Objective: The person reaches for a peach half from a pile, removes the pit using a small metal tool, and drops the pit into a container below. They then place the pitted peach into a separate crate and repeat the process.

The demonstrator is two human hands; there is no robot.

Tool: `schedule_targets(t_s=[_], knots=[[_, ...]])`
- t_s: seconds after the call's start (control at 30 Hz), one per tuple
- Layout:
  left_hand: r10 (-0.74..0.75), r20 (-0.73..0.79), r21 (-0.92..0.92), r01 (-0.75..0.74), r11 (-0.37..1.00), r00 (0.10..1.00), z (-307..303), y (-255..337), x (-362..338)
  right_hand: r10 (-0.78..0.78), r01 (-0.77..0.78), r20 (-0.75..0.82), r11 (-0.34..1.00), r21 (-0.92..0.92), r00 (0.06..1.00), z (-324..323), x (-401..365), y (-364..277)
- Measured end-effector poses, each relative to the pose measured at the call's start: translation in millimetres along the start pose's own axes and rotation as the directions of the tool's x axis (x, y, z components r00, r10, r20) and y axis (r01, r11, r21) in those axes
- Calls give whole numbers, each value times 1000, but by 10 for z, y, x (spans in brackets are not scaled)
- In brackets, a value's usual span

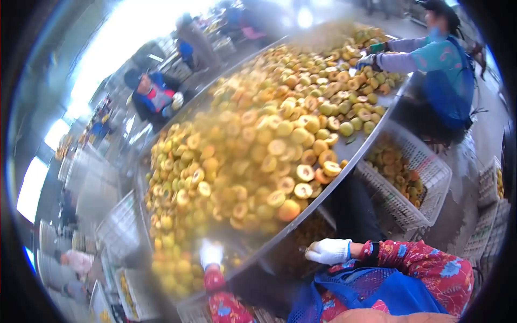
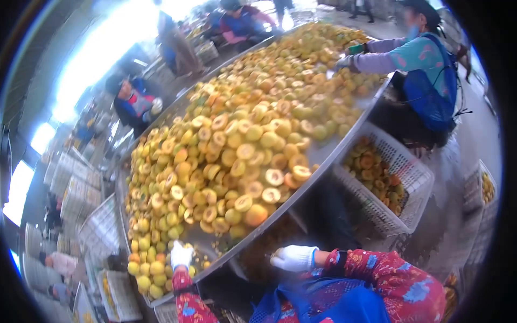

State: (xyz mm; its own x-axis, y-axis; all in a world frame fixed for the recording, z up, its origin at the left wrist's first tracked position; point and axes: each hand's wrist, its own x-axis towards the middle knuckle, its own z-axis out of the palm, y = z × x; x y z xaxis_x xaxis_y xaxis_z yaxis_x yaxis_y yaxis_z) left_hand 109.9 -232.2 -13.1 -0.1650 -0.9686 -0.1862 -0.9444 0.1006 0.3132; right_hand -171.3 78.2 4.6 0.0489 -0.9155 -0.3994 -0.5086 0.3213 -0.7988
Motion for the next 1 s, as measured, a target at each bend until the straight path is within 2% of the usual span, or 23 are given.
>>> schedule_targets(t_s=[0.03,0.07,0.1,0.13,0.2,0.23,0.27,0.33,0.4,0.47,0.53,0.6,0.63,0.73,0.87,1.0], knots=[[-77,94,-129,89,988,993,-151,279,-247,24,-25,31,999,45,999,-29,-2,-11],[-11,37,-221,19,975,999,283,-172,-20,8,-9,45,999,39,999,-57,-21,-54],[-7,126,-533,74,843,992,222,-35,-182,-141,142,23,989,-36,990,-54,-15,-38],[20,211,-774,155,615,977,174,88,-414,-289,289,19,951,-109,957,-35,0,-21],[149,129,-856,35,515,980,186,226,-656,-374,367,-35,920,-136,927,-20,53,-73],[152,269,-913,201,355,951,-158,623,-1048,-422,408,-69,900,-154,904,19,93,-61],[200,301,-925,235,298,933,-78,627,-1100,-467,446,-104,878,-175,878,60,131,-50],[232,271,-962,254,100,934,9,858,-1323,-391,389,-211,920,-50,896,-36,33,-303],[235,412,-905,425,-3,880,201,952,-1363,-585,529,-176,800,-282,792,-125,13,-329],[442,436,-806,559,-195,784,410,1000,-1418,-425,396,-211,903,-166,880,-195,-53,-487],[256,417,-877,460,-140,872,205,1402,-1696,-376,336,-202,919,-208,904,-248,-103,-609],[228,231,-972,235,13,946,358,1473,-1760,-285,280,-297,958,-61,911,-118,-56,-533],[210,288,-957,274,93,934,287,1467,-1823,-293,278,-315,956,-91,903,-94,-67,-534],[191,272,-962,262,72,943,424,1434,-1939,-215,185,-239,973,-141,947,-104,-146,-602],[212,226,-969,196,152,951,438,1420,-2014,-289,236,-233,944,-230,929,-42,-186,-588],[202,206,-953,150,263,957,368,1457,-2097,-275,211,-243,943,-258,930,27,-213,-566]])
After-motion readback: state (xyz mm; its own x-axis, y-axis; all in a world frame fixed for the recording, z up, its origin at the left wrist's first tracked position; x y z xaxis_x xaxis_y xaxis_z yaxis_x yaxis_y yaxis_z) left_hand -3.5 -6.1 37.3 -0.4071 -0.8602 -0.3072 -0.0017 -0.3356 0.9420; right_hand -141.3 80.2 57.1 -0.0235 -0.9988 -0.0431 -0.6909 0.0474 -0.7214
